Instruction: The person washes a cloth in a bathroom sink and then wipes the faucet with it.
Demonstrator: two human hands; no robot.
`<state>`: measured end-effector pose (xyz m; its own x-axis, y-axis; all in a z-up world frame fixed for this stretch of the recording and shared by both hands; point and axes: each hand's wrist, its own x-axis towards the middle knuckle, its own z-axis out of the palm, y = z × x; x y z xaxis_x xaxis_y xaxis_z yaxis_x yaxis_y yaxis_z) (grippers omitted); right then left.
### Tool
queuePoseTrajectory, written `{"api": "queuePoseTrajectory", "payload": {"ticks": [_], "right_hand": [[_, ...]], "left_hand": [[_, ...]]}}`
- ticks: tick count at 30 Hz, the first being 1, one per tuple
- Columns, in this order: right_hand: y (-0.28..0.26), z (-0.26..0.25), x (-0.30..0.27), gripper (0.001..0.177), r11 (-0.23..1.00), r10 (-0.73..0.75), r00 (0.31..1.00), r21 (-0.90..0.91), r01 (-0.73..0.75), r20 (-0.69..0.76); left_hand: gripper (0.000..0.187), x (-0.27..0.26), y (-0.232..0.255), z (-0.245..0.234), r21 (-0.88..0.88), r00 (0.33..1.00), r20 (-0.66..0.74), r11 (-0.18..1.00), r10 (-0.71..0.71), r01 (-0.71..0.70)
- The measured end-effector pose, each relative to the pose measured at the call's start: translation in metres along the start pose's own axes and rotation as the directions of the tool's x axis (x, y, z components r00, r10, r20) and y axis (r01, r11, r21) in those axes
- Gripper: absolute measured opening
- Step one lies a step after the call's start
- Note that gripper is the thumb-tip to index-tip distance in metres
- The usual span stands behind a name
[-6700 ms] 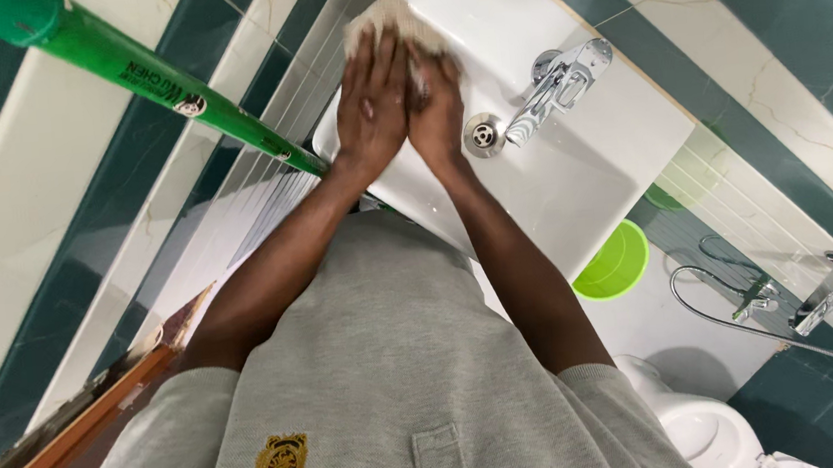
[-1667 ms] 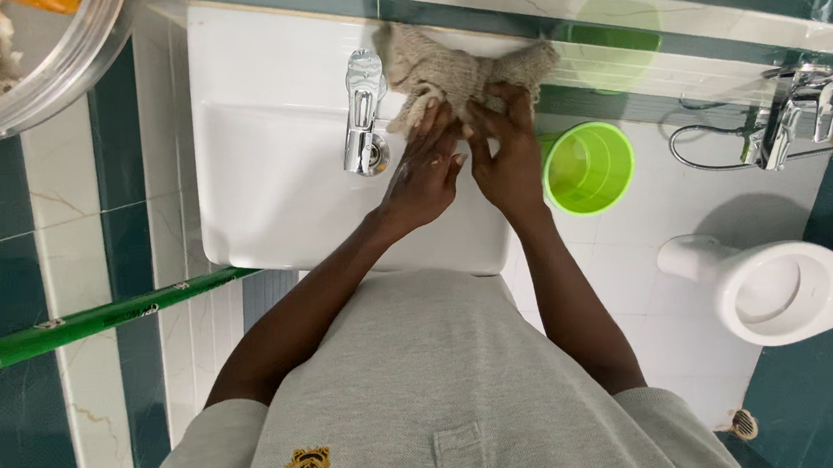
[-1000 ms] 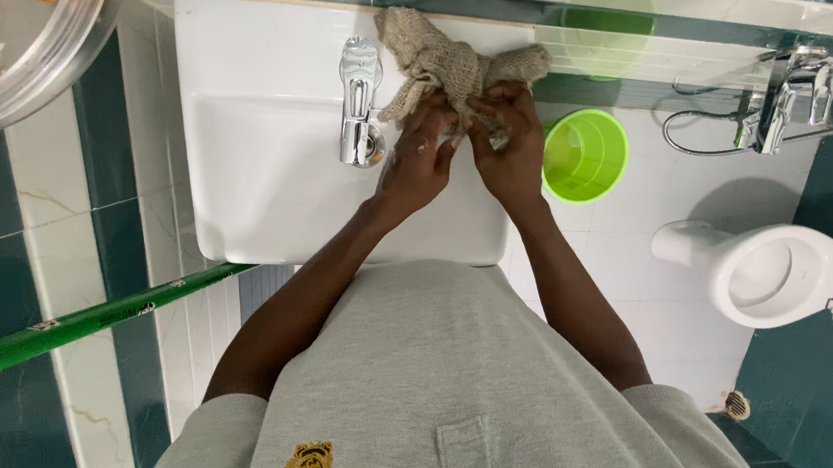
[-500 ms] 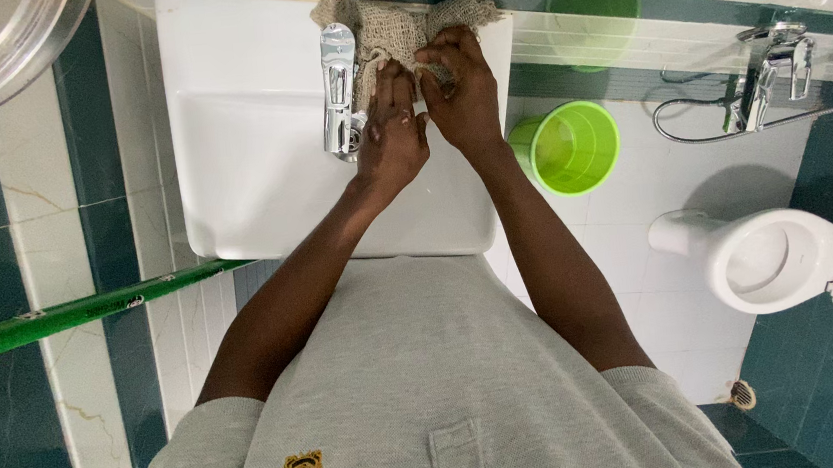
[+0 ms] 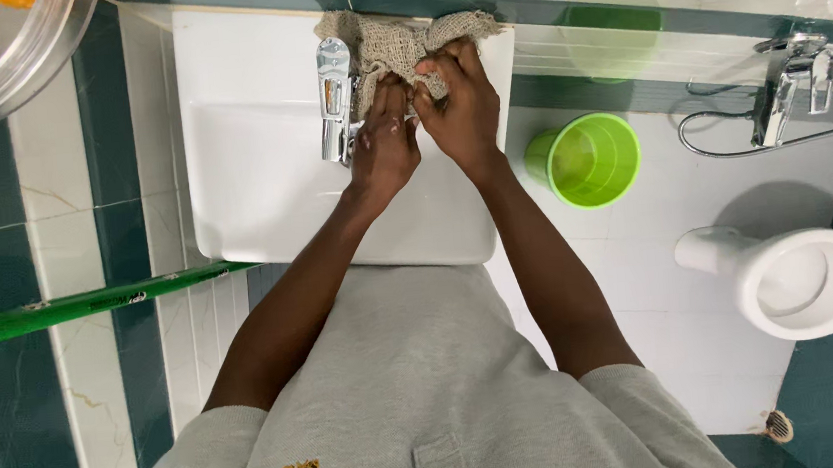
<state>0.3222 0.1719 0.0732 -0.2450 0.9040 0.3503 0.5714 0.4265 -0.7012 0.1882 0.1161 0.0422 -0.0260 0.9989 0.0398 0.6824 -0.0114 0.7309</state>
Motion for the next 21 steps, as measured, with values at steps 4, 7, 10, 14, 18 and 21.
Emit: {"api": "queuePoseTrajectory", "payload": {"ticks": [4, 7, 10, 14, 18, 21], "right_hand": [[-0.003, -0.007, -0.012, 0.026, 1.000, 0.022, 1.000, -0.009, -0.022, -0.005], [-0.005, -0.018, -0.036, 0.027, 0.998, 0.054, 0.998, -0.012, -0.054, 0.024], [-0.004, -0.023, -0.052, 0.024, 0.999, 0.045, 0.999, -0.029, -0.045, 0.020], [-0.002, -0.017, -0.052, 0.023, 0.998, 0.032, 0.999, -0.050, -0.030, 0.022], [0.010, -0.002, -0.017, 0.020, 0.999, 0.014, 1.000, 0.030, -0.014, 0.003], [0.016, 0.008, 0.011, 0.020, 1.000, -0.007, 1.000, -0.008, 0.007, 0.029]], "left_hand": [[0.031, -0.010, 0.005, -0.003, -0.031, 1.000, -0.025, 0.999, -0.017, 0.016], [0.023, -0.016, 0.000, 0.005, -0.085, 0.976, -0.169, 0.984, 0.140, -0.156], [0.011, -0.029, 0.000, 0.013, -0.281, 0.997, 0.000, 0.956, -0.083, 0.080], [0.017, -0.022, 0.007, 0.012, -0.329, 0.998, -0.047, 0.943, 0.029, -0.043], [0.023, 0.007, 0.010, 0.015, -0.331, 0.954, -0.281, 0.922, 0.106, -0.200], [0.018, 0.036, 0.007, 0.018, -0.349, 0.960, -0.279, 0.934, -0.021, -0.081]]}}
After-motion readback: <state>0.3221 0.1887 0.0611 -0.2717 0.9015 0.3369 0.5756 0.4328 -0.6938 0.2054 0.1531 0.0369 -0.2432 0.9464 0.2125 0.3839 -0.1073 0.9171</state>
